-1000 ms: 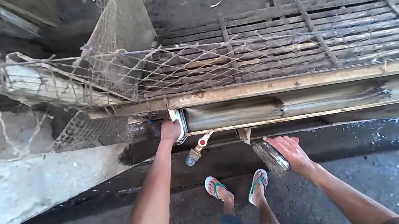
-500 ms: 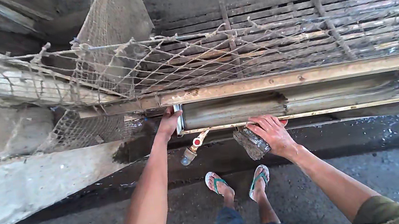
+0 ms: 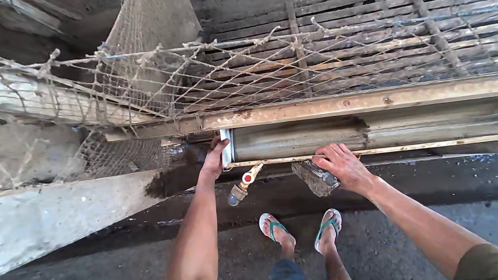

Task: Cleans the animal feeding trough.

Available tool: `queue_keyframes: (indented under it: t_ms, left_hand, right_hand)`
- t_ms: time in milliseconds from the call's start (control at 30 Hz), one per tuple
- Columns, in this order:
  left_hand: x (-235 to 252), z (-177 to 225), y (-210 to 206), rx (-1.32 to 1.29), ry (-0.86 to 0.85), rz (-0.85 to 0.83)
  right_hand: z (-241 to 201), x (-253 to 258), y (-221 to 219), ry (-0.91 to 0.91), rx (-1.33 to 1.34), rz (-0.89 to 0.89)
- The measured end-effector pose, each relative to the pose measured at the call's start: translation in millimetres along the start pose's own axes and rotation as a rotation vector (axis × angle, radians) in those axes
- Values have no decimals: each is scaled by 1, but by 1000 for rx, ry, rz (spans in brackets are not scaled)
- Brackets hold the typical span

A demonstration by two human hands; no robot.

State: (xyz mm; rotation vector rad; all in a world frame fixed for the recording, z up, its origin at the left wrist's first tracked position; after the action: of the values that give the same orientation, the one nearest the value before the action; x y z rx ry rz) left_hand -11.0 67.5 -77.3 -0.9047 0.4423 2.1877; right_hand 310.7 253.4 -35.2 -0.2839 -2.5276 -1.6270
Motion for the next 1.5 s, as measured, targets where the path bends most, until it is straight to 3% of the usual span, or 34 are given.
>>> queue_keyframes:
  t_ms: [400, 533, 700, 867, 1167, 1333, 1500]
  left_hand:
    - [-4, -5, -5, -73, 126, 55]
    - [9, -16, -1, -91, 77, -10]
    - [8, -18, -5, -19, 105, 133]
    - [13, -11, -12, -34, 97, 161]
    - [-1, 14, -13, 46, 5, 137]
    - [3, 40, -11, 240, -269, 188]
    - [8, 46, -12, 342, -323, 220]
  right_hand:
    - [12, 7, -6, 121, -28, 31]
    - [11, 11, -9, 146, -61, 63]
    - [8, 9, -14, 160, -69, 73]
    - [11, 10, -15, 175, -89, 106]
    - [10, 6, -15, 151, -53, 98]
    - [6, 6, -14, 152, -51, 100]
    - [5, 7, -16, 154, -82, 126]
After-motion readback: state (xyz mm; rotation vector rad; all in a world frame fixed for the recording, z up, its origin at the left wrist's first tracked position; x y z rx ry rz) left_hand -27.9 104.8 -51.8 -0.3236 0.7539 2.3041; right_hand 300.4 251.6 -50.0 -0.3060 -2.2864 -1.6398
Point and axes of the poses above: each hand's wrist, its own x-axis towards the middle knuckle, its own y-axis out of the back of the hand, z = x × y, the point moved 2 cm from there along x, towards the middle knuckle, and after that the axes turned 5 degrees about y, right-handed, at the moved point
